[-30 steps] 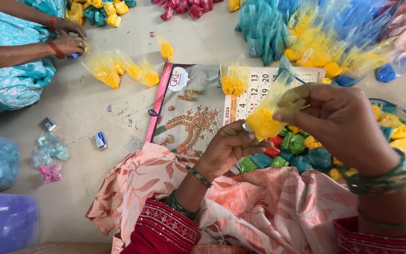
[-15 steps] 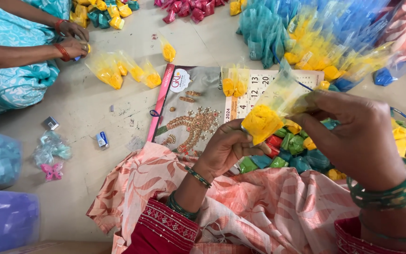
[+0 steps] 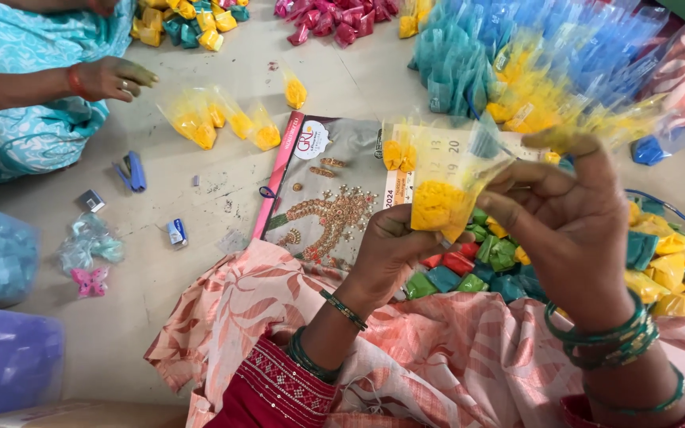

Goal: The person packages small yellow and green items into plastic bags and seals them.

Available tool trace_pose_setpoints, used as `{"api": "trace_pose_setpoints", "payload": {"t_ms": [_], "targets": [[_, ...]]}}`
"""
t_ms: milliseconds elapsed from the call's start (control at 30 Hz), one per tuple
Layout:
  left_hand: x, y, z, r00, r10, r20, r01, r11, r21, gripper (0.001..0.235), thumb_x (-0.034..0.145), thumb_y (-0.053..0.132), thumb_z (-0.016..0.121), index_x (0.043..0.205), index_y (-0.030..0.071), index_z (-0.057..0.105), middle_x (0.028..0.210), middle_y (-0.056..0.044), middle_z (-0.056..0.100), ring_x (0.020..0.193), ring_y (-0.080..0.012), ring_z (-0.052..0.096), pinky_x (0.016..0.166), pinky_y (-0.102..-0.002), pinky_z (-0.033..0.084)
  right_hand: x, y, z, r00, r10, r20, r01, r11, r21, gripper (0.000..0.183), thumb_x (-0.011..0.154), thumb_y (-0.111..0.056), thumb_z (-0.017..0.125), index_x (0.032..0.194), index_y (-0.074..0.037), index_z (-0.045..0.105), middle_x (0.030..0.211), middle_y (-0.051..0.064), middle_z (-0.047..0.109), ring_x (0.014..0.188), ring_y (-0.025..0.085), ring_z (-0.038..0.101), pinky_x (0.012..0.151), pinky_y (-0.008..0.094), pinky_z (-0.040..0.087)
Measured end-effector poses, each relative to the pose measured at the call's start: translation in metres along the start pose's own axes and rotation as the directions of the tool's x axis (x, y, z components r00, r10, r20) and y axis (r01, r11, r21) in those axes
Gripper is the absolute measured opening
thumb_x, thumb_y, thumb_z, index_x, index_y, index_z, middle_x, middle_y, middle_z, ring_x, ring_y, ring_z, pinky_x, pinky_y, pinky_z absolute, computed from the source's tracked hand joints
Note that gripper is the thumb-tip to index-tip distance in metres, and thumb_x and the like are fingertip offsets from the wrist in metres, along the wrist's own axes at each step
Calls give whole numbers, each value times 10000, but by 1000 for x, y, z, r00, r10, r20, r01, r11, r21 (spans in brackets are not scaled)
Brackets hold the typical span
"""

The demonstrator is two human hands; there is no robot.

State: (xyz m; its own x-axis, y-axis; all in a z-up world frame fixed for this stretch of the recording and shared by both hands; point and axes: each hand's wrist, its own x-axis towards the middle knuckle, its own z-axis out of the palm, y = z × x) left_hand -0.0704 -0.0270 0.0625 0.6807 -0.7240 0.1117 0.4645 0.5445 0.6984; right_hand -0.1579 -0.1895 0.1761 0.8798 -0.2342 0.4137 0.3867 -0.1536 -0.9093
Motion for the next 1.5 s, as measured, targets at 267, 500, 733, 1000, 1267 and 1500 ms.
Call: {"api": "trace_pose_setpoints", "payload": {"t_ms": [267,500,733,1000,1267,1500], "targets": [[5,-15,-9,990,116,-86,-114,993,36,243,958,-61,664,1199,-82,689,1135,-147,743,1029,-204,733,944,-338,606,-25,23,14,993,115,22,-117,979,167,223,944,113,672,1103,47,531,1244,159,718,1156,192,697,998,342,589],[7,-13,-12,990,130,-46,-118,970,213,264,947,-62,654,1208,-64,690,1131,-106,751,1012,-141,725,912,-285,593,-26,33,27,995,76,-60,-68,989,128,306,912,103,697,1198,70,594,1188,128,718,1099,172,705,962,304,589],[9,-32,-23,994,85,73,-98,975,201,301,950,-90,663,1249,-61,669,1152,-125,746,1038,-166,726,929,-306,590,-27,37,18,953,6,-303,-44,992,-118,122,970,62,756,1044,61,660,959,66,739,851,45,657,740,173,516],[11,-28,-12,993,29,117,-50,983,176,327,962,-59,646,1288,-61,640,1187,-147,733,1085,-218,727,971,-367,612,-19,16,11,926,-43,-374,7,995,-96,107,1025,42,729,1115,57,672,1012,56,749,895,33,674,807,171,533],[7,-26,-7,1000,-17,-1,17,998,67,281,950,-26,656,1229,-61,662,1136,-146,746,1028,-228,751,937,-364,620,-31,23,18,957,17,-288,-67,984,-165,185,960,49,756,1126,77,678,968,95,743,816,92,676,712,205,533],[7,-22,-12,995,86,-41,-77,978,192,239,954,-50,664,1190,-64,697,1072,-113,758,956,-154,736,863,-294,604,-40,43,29,967,103,-232,-100,995,23,257,888,91,734,1133,104,657,1046,119,748,929,137,729,800,266,628]]}}
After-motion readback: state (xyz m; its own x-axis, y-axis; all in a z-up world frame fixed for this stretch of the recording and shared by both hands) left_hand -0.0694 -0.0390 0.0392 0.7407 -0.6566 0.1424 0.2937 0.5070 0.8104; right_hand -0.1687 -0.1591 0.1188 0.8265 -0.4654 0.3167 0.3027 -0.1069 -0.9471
